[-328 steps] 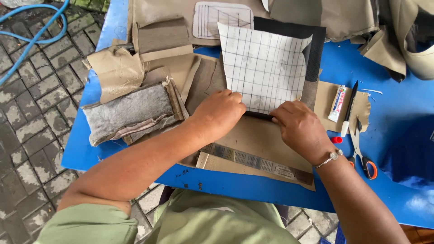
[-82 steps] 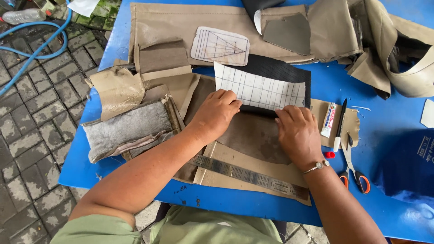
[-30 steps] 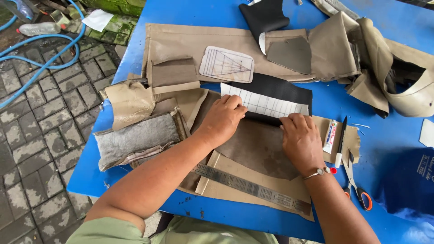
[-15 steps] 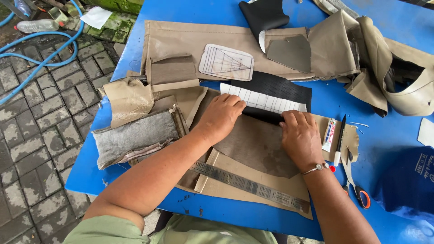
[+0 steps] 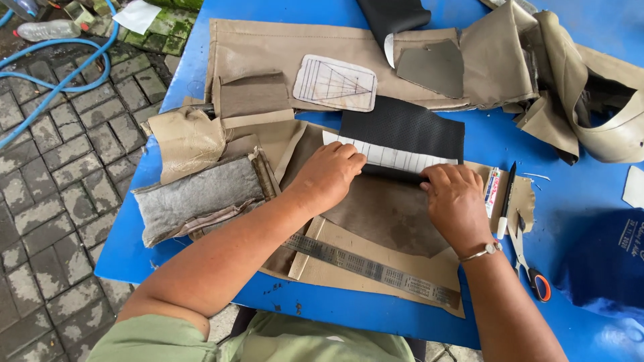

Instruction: Marking a template and folding leather material over it to prepare a component

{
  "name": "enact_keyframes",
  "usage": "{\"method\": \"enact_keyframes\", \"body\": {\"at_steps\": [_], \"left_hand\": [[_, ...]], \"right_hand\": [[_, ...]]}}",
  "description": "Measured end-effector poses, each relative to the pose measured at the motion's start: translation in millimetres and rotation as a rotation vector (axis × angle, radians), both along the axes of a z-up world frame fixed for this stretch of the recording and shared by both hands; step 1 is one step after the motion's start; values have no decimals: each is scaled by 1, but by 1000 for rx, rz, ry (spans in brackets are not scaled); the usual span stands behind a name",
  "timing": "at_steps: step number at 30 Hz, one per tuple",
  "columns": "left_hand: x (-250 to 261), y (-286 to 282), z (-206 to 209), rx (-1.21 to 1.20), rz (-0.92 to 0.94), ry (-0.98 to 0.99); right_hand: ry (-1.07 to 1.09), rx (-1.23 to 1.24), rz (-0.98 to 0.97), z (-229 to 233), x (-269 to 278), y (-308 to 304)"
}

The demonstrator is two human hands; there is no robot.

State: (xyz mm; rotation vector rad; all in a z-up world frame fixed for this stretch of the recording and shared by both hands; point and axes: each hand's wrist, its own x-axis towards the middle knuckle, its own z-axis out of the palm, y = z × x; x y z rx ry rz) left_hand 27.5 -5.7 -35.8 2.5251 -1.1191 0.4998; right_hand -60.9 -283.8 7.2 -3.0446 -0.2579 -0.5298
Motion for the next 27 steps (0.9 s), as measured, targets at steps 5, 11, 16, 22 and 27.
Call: {"method": "enact_keyframes", "body": {"at_steps": [5, 11, 16, 22, 27], "left_hand": [[6, 0, 3, -62, 30, 9], [3, 2, 17, -2, 60, 60], [5, 1, 27, 3, 49, -122], [7, -2, 18, 71, 90, -49], [10, -2, 20, -4, 102, -46]], "right_hand": [[3, 37, 34, -2, 5, 0], [-67, -38, 41, 4, 6, 3], [-133, -58, 47, -1, 11, 1], [-93, -55, 22, 18, 4, 15], [-107, -91, 22, 4, 13, 6]]}}
